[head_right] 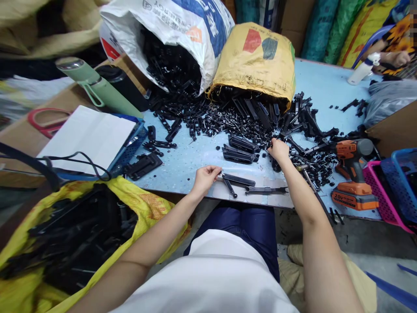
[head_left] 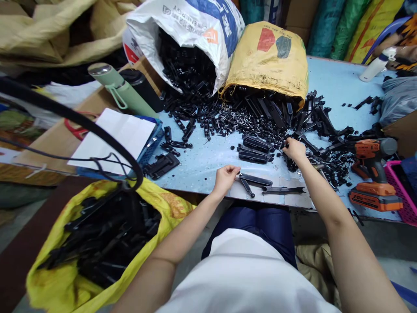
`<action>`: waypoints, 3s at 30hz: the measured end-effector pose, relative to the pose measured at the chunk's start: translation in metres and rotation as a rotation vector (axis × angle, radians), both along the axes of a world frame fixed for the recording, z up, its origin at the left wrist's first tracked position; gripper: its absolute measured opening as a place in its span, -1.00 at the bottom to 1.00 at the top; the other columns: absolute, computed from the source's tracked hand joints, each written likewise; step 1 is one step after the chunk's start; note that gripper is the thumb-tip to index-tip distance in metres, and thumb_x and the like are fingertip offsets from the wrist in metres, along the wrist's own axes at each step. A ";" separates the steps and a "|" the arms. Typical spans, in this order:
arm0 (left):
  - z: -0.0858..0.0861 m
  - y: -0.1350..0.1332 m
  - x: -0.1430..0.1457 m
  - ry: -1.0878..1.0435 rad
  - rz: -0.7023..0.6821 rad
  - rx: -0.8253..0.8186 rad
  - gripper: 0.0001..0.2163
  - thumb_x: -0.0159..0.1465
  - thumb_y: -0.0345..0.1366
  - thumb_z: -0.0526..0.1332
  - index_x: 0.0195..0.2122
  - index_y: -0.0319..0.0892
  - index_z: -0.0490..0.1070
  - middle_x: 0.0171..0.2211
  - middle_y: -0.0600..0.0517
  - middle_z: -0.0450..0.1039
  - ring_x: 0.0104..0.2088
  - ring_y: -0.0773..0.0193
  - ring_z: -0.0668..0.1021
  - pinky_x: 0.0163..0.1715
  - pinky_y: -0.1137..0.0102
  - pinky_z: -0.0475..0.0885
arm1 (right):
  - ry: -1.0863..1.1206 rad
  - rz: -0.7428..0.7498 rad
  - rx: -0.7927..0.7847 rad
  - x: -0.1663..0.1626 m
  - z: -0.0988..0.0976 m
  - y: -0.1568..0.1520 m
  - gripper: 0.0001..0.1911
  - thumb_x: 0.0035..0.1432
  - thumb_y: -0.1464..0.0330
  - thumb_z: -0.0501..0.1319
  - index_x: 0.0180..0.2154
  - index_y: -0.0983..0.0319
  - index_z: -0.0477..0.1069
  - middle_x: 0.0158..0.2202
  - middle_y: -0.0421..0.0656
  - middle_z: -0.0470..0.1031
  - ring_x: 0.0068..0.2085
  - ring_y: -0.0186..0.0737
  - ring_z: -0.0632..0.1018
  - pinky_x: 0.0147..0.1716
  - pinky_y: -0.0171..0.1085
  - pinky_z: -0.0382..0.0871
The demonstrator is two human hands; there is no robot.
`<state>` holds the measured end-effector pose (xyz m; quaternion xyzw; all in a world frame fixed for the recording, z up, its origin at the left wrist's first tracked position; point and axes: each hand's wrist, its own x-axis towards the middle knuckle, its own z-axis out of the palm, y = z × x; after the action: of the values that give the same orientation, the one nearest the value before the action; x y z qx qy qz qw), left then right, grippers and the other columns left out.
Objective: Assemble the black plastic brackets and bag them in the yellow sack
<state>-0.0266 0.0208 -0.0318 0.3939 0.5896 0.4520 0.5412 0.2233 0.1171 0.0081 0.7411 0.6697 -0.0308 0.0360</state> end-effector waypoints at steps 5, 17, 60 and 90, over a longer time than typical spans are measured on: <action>0.004 0.000 -0.002 0.080 -0.200 0.043 -0.76 -0.08 -0.13 0.29 -0.59 -0.22 0.39 -0.68 0.14 0.31 -0.64 0.42 0.32 -0.60 0.49 0.20 | 0.233 0.101 0.230 0.004 -0.003 -0.020 -0.73 0.00 0.46 0.09 -0.20 0.29 0.39 -0.17 0.00 0.42 -0.23 -0.09 0.47 -0.22 -0.17 0.34; -0.002 0.010 -0.007 0.220 -0.286 0.077 -0.80 -0.04 -0.20 0.28 -0.45 -0.21 0.43 -0.60 0.15 0.32 -0.57 0.41 0.32 -0.48 0.47 0.24 | 0.784 0.434 0.272 -0.005 0.006 -0.097 -0.82 0.08 0.36 0.10 -0.29 0.19 0.45 -0.33 -0.14 0.46 -0.36 -0.29 0.47 -0.38 -0.31 0.41; -0.001 -0.023 0.064 1.094 -0.769 0.593 -0.61 0.16 -0.11 0.19 -0.09 -0.28 0.29 -0.17 -0.17 0.38 -0.11 0.03 0.39 -0.19 0.24 0.23 | 0.415 0.868 0.308 0.024 -0.056 -0.117 -0.59 0.24 0.20 0.01 0.05 0.25 0.29 -0.42 -0.09 0.46 -0.38 -0.25 0.46 -0.38 -0.28 0.37; 0.001 -0.043 0.042 1.008 -0.585 0.709 -0.72 0.24 -0.16 0.05 -0.31 -0.24 0.44 -0.31 -0.14 0.46 -0.21 0.10 0.47 -0.20 0.25 0.30 | 0.315 0.805 0.296 -0.002 -0.030 -0.132 -0.62 0.26 0.23 -0.02 0.02 0.22 0.34 -0.25 -0.01 0.45 -0.22 -0.18 0.44 -0.21 -0.18 0.33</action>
<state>0.0149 -0.0227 -0.0305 0.8529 0.4553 0.2144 0.1386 0.2212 -0.0149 -0.0214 0.4051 0.8990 -0.0305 -0.1635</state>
